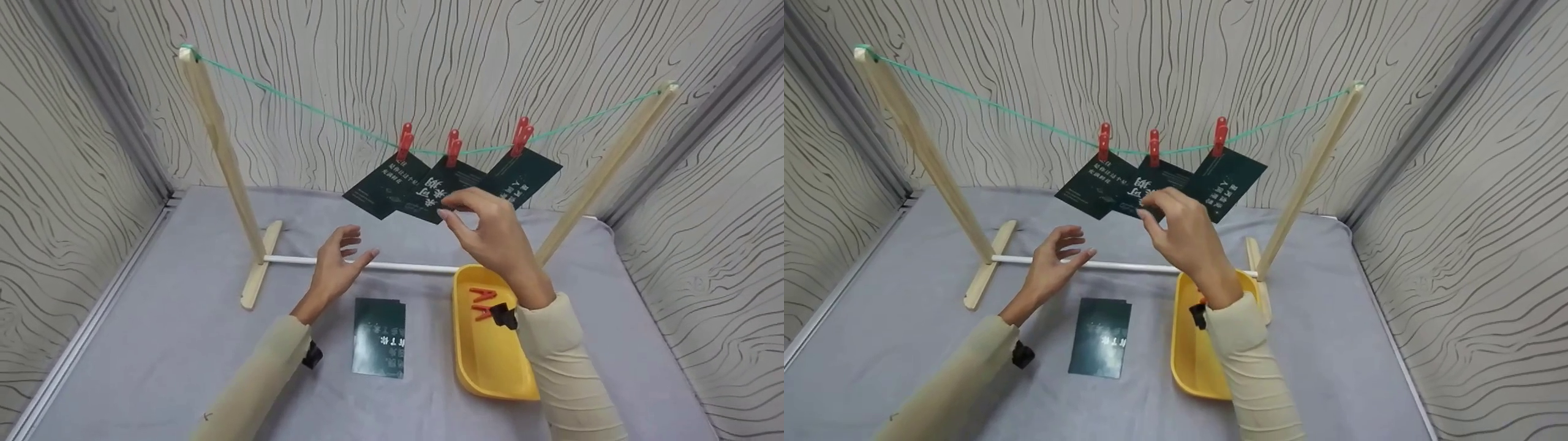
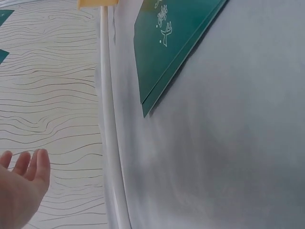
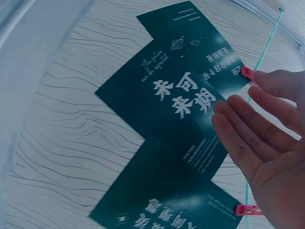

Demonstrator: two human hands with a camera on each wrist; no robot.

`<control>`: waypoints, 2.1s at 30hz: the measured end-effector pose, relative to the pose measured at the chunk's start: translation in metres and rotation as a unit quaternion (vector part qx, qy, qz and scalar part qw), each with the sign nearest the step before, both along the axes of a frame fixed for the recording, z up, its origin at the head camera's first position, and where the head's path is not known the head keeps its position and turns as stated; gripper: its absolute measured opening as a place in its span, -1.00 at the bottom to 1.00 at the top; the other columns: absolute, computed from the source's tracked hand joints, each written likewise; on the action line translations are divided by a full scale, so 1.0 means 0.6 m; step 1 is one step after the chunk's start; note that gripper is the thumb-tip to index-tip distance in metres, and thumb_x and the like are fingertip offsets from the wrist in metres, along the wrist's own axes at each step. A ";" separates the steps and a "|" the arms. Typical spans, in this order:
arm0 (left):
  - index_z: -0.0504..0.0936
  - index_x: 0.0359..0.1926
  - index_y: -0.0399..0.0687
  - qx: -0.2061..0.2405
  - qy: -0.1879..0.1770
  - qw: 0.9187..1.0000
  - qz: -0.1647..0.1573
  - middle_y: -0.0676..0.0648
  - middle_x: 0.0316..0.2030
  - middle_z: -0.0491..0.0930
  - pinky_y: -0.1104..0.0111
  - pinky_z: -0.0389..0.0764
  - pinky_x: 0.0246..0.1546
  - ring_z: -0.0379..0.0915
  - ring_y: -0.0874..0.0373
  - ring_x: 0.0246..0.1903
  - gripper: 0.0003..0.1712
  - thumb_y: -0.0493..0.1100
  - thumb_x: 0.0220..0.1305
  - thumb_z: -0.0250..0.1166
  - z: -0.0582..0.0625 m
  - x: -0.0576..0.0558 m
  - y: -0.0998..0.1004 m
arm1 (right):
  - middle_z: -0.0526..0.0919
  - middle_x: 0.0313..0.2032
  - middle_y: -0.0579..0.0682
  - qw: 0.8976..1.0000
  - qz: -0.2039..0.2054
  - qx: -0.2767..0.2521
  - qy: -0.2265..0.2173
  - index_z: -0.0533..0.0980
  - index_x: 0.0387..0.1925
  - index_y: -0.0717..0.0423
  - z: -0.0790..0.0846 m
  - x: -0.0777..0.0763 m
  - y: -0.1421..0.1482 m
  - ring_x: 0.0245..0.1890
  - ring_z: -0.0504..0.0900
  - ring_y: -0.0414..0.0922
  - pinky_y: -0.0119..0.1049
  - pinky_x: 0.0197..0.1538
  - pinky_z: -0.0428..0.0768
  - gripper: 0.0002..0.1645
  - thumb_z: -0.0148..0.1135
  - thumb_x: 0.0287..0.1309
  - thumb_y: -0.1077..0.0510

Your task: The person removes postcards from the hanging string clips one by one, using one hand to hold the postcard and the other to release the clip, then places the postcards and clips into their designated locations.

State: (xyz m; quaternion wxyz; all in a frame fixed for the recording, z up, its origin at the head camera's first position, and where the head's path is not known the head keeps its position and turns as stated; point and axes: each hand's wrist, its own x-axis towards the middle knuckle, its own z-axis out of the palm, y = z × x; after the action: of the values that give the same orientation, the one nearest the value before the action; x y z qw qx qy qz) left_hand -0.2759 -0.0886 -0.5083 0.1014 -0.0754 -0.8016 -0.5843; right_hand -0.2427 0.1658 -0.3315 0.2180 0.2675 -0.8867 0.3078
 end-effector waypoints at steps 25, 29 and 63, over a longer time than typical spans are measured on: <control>0.45 0.19 -0.01 0.167 -0.045 0.985 -0.023 -0.05 0.12 0.59 0.27 0.51 0.28 0.54 0.11 0.19 -0.24 0.11 0.01 0.53 0.028 -0.029 0.009 | 0.57 0.21 0.10 0.995 -0.005 -0.037 0.093 0.42 0.26 0.18 0.070 -0.021 -0.056 0.12 0.60 -0.05 -0.19 0.28 0.55 -0.40 0.30 0.25 0.06; 0.45 0.22 -0.09 0.181 -0.058 0.981 -0.026 -0.12 0.15 0.58 0.29 0.55 0.22 0.55 0.07 0.20 -0.24 0.05 0.03 0.53 0.037 -0.037 0.011 | 0.58 0.19 0.10 0.995 -0.005 -0.030 0.096 0.41 0.27 0.18 0.084 -0.028 -0.067 0.12 0.61 -0.06 -0.19 0.25 0.58 -0.40 0.29 0.27 0.04; 0.52 0.18 -0.07 0.234 -0.054 0.970 -0.028 -0.17 0.07 0.64 0.30 0.61 0.15 0.60 0.02 0.12 -0.42 -0.08 0.16 0.45 0.079 -0.067 0.025 | 0.53 0.26 0.14 0.999 -0.032 0.030 0.009 0.33 0.32 0.23 0.110 -0.098 -0.107 0.20 0.59 -0.01 -0.23 0.29 0.54 -0.36 0.22 0.33 0.02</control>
State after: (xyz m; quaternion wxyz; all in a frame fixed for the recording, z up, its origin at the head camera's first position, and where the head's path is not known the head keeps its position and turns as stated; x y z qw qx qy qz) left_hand -0.3162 -0.0734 -0.4610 0.0560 -0.0407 -0.6442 -0.7617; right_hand -0.3012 0.1015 -0.2656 0.2279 0.2481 -0.9016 0.2715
